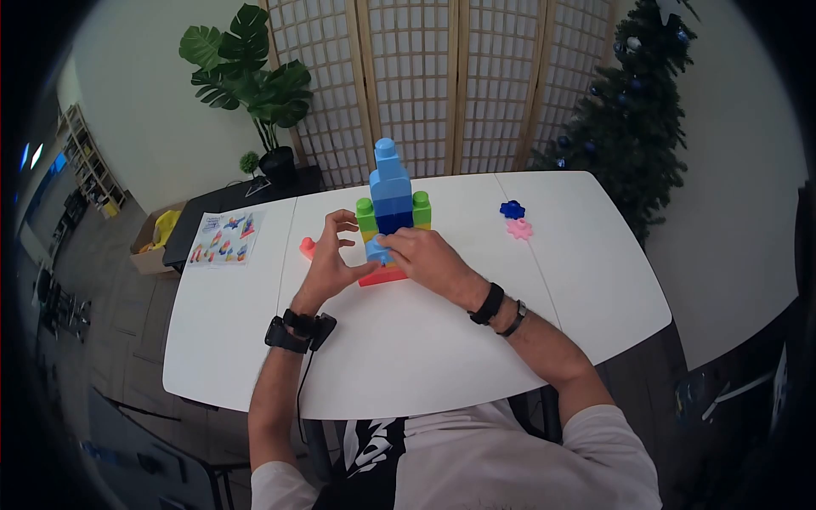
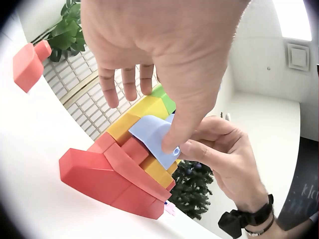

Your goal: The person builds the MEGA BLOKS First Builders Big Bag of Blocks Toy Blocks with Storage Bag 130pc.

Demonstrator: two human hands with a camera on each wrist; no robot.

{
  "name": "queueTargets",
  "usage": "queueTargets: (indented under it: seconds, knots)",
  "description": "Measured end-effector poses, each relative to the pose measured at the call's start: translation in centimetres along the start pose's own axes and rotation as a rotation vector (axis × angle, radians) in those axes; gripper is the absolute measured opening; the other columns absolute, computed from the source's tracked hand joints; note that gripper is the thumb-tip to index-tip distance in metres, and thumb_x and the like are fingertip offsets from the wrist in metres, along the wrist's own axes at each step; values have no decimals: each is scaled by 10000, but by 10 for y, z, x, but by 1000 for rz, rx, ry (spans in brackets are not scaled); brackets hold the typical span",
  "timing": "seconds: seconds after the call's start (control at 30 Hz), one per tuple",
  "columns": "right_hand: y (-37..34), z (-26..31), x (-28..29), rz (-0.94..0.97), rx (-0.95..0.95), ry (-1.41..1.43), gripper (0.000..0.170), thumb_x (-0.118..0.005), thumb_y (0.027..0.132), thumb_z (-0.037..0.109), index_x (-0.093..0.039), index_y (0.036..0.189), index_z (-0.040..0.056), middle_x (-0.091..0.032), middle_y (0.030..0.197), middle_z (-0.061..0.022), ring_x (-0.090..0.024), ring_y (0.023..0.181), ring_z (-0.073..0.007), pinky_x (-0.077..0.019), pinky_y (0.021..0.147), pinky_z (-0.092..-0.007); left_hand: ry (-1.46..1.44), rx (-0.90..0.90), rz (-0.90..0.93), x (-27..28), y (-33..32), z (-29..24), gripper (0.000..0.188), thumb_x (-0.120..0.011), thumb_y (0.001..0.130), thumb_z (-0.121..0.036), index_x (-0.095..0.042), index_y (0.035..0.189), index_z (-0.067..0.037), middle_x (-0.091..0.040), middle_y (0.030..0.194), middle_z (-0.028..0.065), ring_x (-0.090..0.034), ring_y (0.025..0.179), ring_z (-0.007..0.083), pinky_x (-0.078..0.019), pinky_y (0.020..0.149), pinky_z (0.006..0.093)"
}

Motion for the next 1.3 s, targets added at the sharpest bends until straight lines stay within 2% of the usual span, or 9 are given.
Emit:
queueTargets:
  seconds: [0.13,0.33,0.47,0.6,0.7,0.93,1.0,1.17,1.3]
  knots:
    - [-4,5,0,-2,-12,-68,347,-670,964,64,-703,1308,29,-722,999,-162,-722,958,-350,-604,864,-453,-13,43,38,-4,5,0,1114,-993,758,-170,-294,1621,-88,-512,1527,121,-553,1399,276,-533,1124,476]
    - [-14,-8,32,71,7,86,231,-734,986,109,-775,1192,12,-790,1012,-163,-762,877,-323,-621,834,-405,-304,149,323,-30,5,40,944,-939,829,-65,-435,1627,-80,-609,1541,111,-578,1450,267,-443,1254,497]
    - [-31,-79,96,-264,-272,-21,162,-732,980,89,-809,1106,22,-801,943,-182,-777,796,-292,-619,748,-384,-252,176,293,-29,3,30,812,-911,874,-79,-513,1582,-66,-642,1517,99,-626,1394,249,-449,1249,464]
    - [-68,-196,122,-264,-383,-386,148,-742,942,113,-798,1031,9,-789,971,-198,-766,923,-365,-615,874,-453,-264,236,290,-29,0,32,827,-923,868,-106,-508,1582,-54,-638,1520,109,-626,1392,248,-456,1243,461]
    - [-85,-218,127,-113,-548,-448,167,-760,917,117,-794,1034,3,-785,1002,-201,-757,978,-377,-602,925,-466,-226,223,279,-29,0,28,824,-931,862,-124,-519,1572,-49,-646,1508,107,-630,1385,248,-463,1239,458]
    - [-84,-191,119,-121,-655,-165,170,-785,918,148,-796,1029,20,-783,987,-195,-772,855,-346,-623,822,-420,-4,199,408,-25,-8,30,1015,-1003,773,-216,-449,1609,-60,-600,1551,130,-582,1431,285,-473,1218,460]
    - [-84,-192,120,-145,-582,-227,161,-781,925,144,-794,1025,19,-786,963,-181,-774,819,-330,-622,793,-413,229,34,241,7,-12,22,1072,-1020,739,-242,-425,1613,-66,-604,1525,129,-592,1400,298,-496,1177,436]
    - [-68,-170,128,-230,-537,-253,154,-793,949,125,-804,1042,2,-806,902,-132,-766,732,-233,-614,715,-340,450,14,42,68,-13,42,739,-929,854,-300,-550,1430,-34,-658,1395,166,-644,1282,333,-555,1018,416]
    - [-43,-125,131,-388,-403,-167,133,-787,965,130,-802,1021,9,-794,860,-102,-731,682,-186,-587,657,-307,712,365,-136,71,-19,56,671,-893,864,-461,-587,1254,-10,-718,1249,217,-726,1109,388,-596,880,471]
Point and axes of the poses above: each hand's wrist, its own y-axis towards the middle knuckle, its own x-axis out of the back of the hand, z = x × y, the point moved 5 cm from there along y, towards the middle knuckle
